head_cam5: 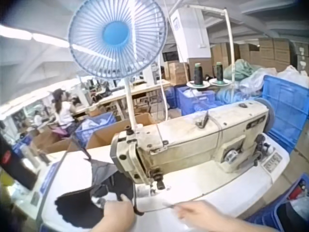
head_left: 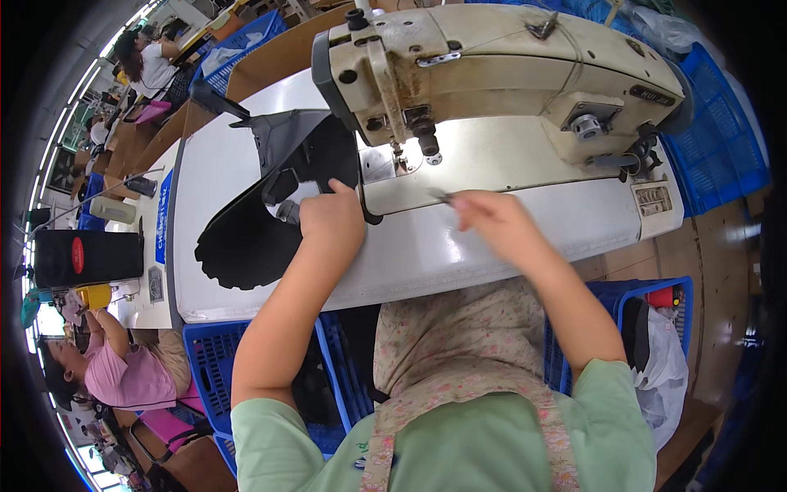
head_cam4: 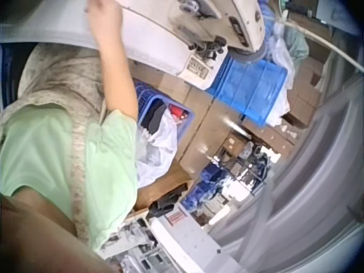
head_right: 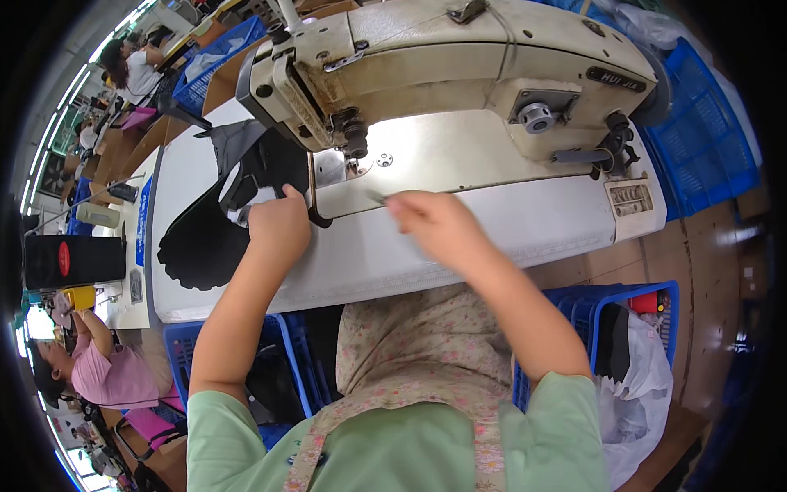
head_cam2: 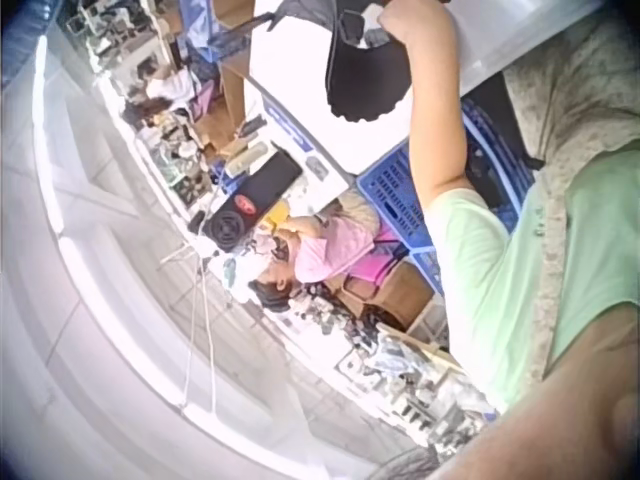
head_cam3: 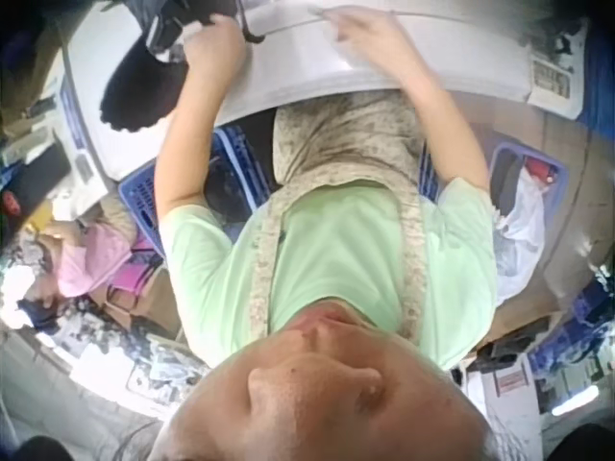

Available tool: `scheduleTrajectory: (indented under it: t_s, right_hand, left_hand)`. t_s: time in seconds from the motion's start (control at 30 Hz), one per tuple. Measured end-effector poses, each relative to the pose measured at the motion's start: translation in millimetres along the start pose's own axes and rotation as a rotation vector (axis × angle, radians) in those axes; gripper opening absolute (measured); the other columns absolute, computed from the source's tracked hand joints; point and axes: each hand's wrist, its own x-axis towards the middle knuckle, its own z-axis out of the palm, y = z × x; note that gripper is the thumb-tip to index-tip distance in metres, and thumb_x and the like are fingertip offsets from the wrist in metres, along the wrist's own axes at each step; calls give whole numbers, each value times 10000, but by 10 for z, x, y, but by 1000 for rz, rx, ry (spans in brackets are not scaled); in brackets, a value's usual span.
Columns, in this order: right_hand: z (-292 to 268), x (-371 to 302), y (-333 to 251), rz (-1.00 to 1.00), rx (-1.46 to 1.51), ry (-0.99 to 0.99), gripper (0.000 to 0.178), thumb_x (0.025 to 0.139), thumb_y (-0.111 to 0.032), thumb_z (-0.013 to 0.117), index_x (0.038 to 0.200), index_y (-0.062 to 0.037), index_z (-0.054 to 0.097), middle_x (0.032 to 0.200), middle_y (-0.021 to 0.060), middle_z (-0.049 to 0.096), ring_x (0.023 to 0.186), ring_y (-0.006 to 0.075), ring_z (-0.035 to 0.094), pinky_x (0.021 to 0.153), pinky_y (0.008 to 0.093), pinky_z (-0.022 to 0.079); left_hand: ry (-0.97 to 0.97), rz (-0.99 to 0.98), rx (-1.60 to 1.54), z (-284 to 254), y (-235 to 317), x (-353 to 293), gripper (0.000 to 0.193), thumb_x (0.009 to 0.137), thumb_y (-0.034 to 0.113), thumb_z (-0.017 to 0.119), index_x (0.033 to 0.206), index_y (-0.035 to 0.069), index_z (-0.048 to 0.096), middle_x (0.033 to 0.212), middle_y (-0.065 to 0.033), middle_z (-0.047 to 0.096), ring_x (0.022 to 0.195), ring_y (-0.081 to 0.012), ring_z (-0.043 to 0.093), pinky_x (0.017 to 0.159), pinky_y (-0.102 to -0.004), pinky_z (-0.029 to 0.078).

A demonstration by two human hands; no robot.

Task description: The person stitches shoe pieces together using a sewing machine, trims the thread with thread snips, places the piece into a basket, and sews new shoe parts together with the sewing machine.

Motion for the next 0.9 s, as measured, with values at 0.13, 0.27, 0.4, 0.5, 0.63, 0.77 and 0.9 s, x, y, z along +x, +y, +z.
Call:
scheduleTrajectory:
  t_s: [0.13, 0.27, 0.4, 0.5, 0.63, 0.77, 0.9]
  right_hand:
    - [551, 372, -167, -366, -617, 163, 252, 850, -192, 652, 1085, -101, 663, 806, 77, 602, 689, 238, 628, 607, 361, 495]
    - [787, 630, -49, -408, -782, 232, 296, 798, -132, 669, 1093, -113, 674, 818, 64, 583, 695, 238, 630, 596, 364, 502]
    - [864, 707, -51, -429, -846, 230, 308, 783, -115, 665, 1091, -108, 674, 800, 70, 578, 675, 234, 629, 583, 363, 501]
    - [878, 747, -62, -439, -840, 195, 309, 776, -47, 590, 1076, -55, 666, 818, 101, 601, 708, 251, 646, 588, 377, 506]
    - [892, 765, -73, -460, -862, 188, 293, 784, -57, 584, 1063, -63, 674, 815, 100, 605, 718, 252, 645, 590, 375, 507]
    - [747, 591, -104, -418, -783, 191, 271, 792, -96, 624, 1054, -111, 694, 803, 87, 608, 718, 261, 640, 593, 371, 508]
    - [594, 329, -491, -402, -511, 222, 296, 775, -164, 726, 1071, -143, 720, 781, 50, 610, 651, 214, 604, 582, 338, 480]
  left_hand:
    - [170, -17, -66, 130, -60, -59, 530, 778, 133, 577, 1266, -70, 530, 651, -94, 672, 564, -246, 668, 540, -376, 503]
    - [242, -15, -104, 121, -44, -42, 514, 756, 125, 580, 1234, -64, 562, 602, -83, 651, 523, -246, 651, 508, -367, 490]
    - [243, -19, -128, 140, -54, -33, 512, 748, 122, 583, 1224, -67, 569, 589, -76, 646, 512, -241, 646, 497, -359, 484]
    - [241, -2, -129, 162, -53, -30, 519, 748, 123, 584, 1228, -73, 564, 594, -78, 651, 506, -236, 644, 489, -359, 480]
    - [206, 6, -108, 124, -50, -66, 515, 757, 137, 574, 1227, -73, 566, 614, -85, 661, 545, -244, 655, 551, -385, 497]
    - [83, 73, -101, 70, -140, -237, 520, 785, 138, 584, 1268, -50, 547, 692, -94, 687, 651, -245, 672, 658, -371, 486]
    - [83, 120, -134, 20, -452, -679, 536, 750, 120, 571, 1286, 99, 587, 652, -143, 641, 583, -310, 620, 584, -412, 487]
